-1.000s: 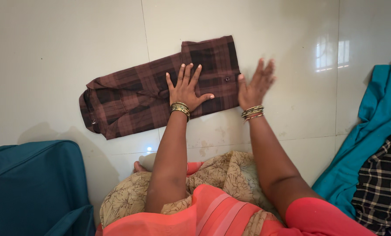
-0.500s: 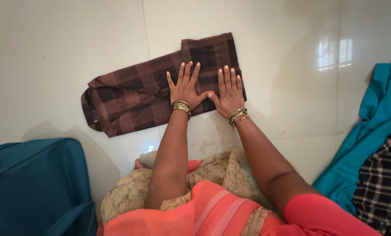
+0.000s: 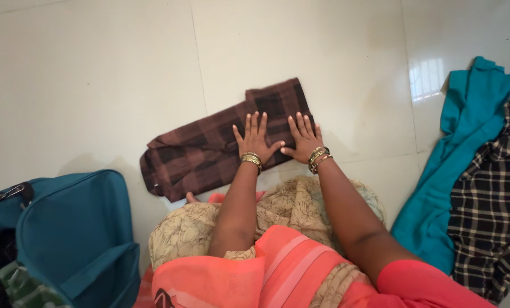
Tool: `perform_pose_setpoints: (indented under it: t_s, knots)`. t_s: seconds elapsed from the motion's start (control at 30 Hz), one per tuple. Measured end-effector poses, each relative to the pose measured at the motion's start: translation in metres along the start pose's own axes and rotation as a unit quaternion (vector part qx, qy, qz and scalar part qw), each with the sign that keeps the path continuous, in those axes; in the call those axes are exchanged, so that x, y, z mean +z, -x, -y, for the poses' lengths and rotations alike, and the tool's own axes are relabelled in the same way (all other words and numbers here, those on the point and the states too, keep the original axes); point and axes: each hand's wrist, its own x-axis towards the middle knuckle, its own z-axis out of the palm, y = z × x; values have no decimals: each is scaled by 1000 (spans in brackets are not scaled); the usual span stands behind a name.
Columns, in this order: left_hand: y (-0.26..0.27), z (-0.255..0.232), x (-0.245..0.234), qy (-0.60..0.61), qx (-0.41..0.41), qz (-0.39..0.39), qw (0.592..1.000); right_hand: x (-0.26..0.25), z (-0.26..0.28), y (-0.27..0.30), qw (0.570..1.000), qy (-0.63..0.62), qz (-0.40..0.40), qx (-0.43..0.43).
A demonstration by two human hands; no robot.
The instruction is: The person folds a plaid shirt by smoothing it out on the floor, folding in the sleeves, and then folding the body into a neat rectangle.
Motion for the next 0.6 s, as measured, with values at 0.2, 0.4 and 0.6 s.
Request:
perform_pose_setpoints:
  t_s: [0.2,0.4,0.6]
  knots:
    - [12,-1,16,67,13,-66,995,-18,-9,3,992,-83,-97,-22]
    - [-34,35,4,235,2,-250,939,-36,-13,-12,974,-162,-155,-34]
    - [-100,54,-39,180,12,-158,971,-47,-12,-14,972,-181,-146,-28]
